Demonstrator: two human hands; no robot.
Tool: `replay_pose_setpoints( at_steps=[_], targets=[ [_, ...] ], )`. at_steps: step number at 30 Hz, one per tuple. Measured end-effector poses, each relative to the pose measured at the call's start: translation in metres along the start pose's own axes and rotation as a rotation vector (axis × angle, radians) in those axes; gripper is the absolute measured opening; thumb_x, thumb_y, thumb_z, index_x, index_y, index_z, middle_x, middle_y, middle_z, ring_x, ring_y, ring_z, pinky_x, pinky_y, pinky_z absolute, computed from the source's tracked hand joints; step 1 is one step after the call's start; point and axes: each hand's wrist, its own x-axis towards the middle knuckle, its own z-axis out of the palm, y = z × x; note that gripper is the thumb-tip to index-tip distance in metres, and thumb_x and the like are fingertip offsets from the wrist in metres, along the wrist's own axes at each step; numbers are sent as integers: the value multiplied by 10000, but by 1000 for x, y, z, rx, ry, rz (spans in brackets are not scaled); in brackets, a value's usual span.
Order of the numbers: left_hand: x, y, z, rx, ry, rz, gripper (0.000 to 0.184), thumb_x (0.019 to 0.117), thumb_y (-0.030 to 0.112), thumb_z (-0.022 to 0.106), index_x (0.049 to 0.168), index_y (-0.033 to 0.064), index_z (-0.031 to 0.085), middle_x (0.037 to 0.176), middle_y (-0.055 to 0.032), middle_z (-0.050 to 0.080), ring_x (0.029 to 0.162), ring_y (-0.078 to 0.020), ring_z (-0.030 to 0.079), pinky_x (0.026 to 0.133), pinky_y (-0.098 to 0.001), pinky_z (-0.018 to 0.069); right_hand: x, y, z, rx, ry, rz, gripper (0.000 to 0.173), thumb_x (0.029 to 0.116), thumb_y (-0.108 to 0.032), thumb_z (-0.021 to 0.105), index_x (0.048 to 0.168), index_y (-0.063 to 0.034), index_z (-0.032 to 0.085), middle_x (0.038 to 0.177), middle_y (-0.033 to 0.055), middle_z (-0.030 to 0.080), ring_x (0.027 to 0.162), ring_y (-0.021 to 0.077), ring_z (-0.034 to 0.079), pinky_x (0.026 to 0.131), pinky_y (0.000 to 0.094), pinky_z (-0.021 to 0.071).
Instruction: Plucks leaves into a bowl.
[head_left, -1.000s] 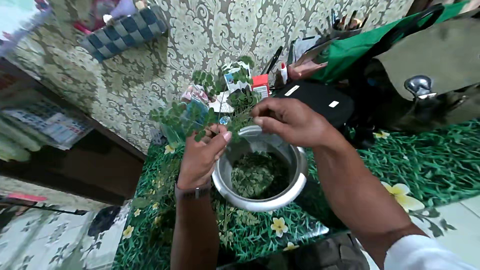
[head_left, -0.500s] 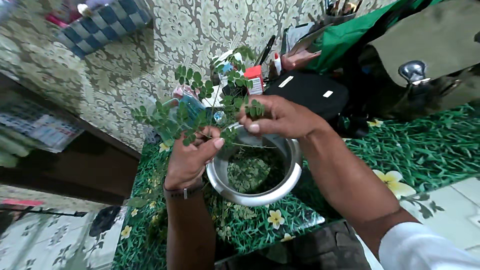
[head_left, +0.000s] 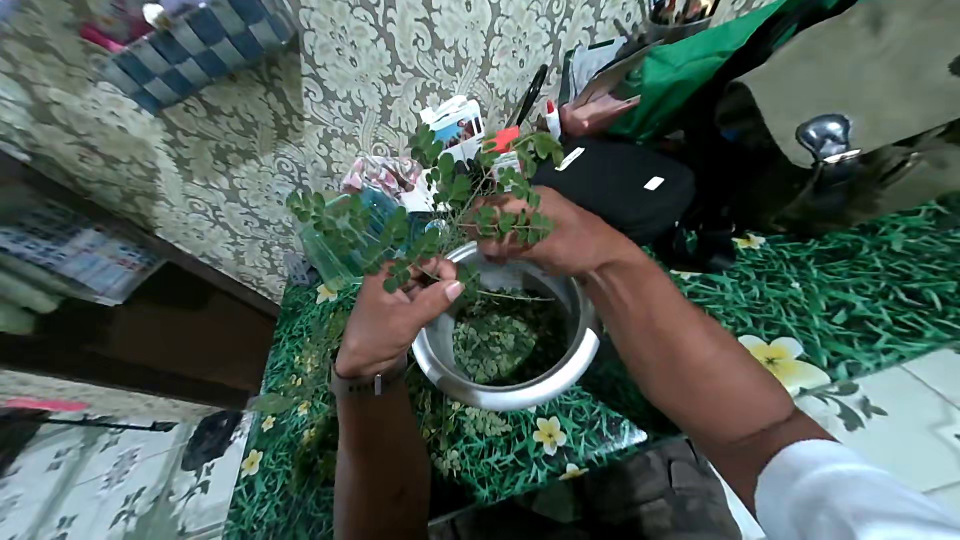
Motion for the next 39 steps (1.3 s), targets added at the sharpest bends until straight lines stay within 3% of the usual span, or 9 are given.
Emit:
replay_pose_setpoints(
  at_steps=[4,10,16,19,23,29,33,36,39],
  targets=[
    [1,-1,1,26,13,-12,81,873,147,786,929,158,728,818,69,686,703,3,619,644,-160,539,1,-1,-4,-36,-97,-91,264,954,-203,664,1126,-4,660,990,-2,671,867,11,630,773,202,564],
    [2,0,5,72,23,-18,71,875,94,755,909,145,720,788,70,667,666,12,594,606,-142,514,-1,3,3,36,50,2,209,893,-52,667,1101,-38,658,947,-9,670,800,24,627,714,195,558],
    [1,0,8,179,44,-73,150,855,34,747,955,143,721,824,66,698,701,-10,634,645,-177,558,2,3,8,7,-61,-23,92,949,-103,649,1024,-51,659,878,-30,651,777,8,615,690,180,542],
    [2,3,9,142,65,-76,109,876,47,729,901,152,717,762,78,669,636,10,592,596,-151,525,2,10,-2,82,76,-11,131,925,-83,647,1056,-74,640,955,-41,666,841,30,635,764,241,570],
    [3,1,6,88,77,-38,95,879,44,734,907,128,698,768,60,665,625,1,580,578,-151,510,1,1,-11,-45,-33,-61,254,961,-145,622,1171,-4,646,1037,14,663,854,40,627,762,228,567],
    [4,3,14,223,126,-66,163,862,-15,724,982,93,707,859,47,705,755,-19,656,687,-181,576,2,5,7,14,-78,-2,63,949,-105,657,991,-59,644,837,-30,632,757,12,607,678,175,536],
    [4,1,8,172,87,-35,79,892,38,710,911,114,713,772,64,674,648,4,597,598,-154,522,5,9,-2,120,79,-8,147,938,-54,596,1072,-66,655,949,-45,663,820,28,629,755,240,571],
    [4,-1,3,4,90,-20,51,898,130,753,895,154,709,695,88,617,527,31,483,484,-129,413,4,8,-17,55,-41,-13,170,995,-122,537,1101,-45,647,960,-27,661,839,40,627,776,268,564],
    [4,-2,0,-81,58,-17,57,921,177,760,912,165,705,682,89,593,496,35,448,457,-125,391,2,6,-13,87,-130,-2,268,961,-211,651,1157,-29,660,1048,-16,678,891,33,641,793,229,571]
  ],
)
